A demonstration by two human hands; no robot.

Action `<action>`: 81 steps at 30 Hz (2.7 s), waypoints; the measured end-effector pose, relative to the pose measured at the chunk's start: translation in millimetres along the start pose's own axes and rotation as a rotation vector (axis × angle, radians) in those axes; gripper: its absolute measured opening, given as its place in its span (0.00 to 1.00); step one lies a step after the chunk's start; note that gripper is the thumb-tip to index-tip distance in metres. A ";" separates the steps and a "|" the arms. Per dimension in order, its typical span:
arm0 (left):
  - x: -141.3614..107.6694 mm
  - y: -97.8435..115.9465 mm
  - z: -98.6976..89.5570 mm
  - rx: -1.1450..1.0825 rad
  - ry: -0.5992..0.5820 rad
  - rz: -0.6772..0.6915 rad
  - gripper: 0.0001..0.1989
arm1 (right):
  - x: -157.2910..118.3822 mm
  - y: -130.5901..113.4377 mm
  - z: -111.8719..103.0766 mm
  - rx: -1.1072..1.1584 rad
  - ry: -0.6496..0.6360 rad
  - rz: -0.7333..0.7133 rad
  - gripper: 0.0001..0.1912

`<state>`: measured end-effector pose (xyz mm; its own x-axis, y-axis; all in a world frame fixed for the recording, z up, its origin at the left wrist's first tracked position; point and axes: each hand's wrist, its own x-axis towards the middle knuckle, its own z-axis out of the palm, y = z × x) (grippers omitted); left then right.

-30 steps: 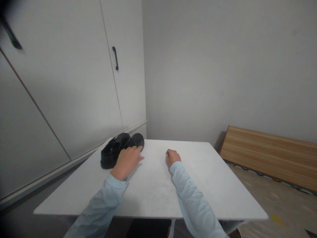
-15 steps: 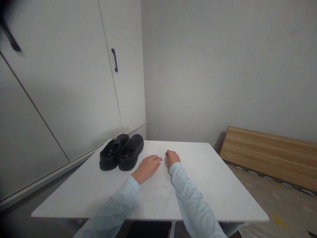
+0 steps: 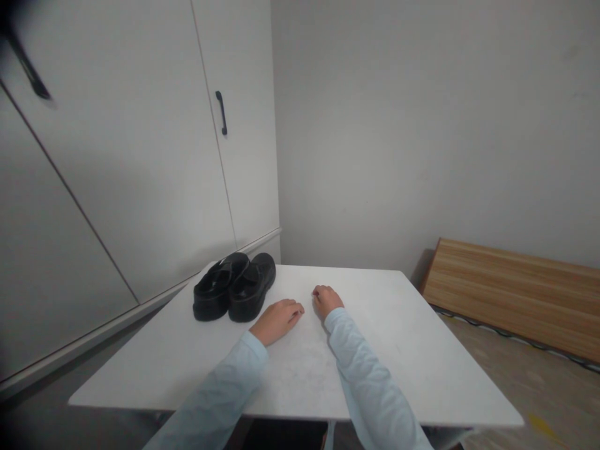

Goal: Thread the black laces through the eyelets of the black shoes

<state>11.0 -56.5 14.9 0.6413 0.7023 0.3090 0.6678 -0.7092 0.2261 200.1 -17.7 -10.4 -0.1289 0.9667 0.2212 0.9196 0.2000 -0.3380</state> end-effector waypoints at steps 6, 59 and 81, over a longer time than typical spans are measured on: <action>-2.6 -7.1 -23.1 0.132 0.369 -0.090 0.10 | 0.9 2.9 1.5 -0.002 -0.001 -0.011 0.12; -8.7 13.0 -25.5 0.261 0.553 -0.160 0.11 | 1.4 7.1 -2.2 0.100 0.215 0.068 0.14; -0.8 32.9 7.9 0.048 0.468 0.074 0.07 | 0.7 0.1 -12.9 0.350 0.309 -0.089 0.16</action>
<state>35.5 -79.9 14.8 0.4557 0.5393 0.7081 0.6506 -0.7448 0.1486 204.8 -19.1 1.6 -0.0369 0.8611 0.5071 0.7229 0.3734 -0.5814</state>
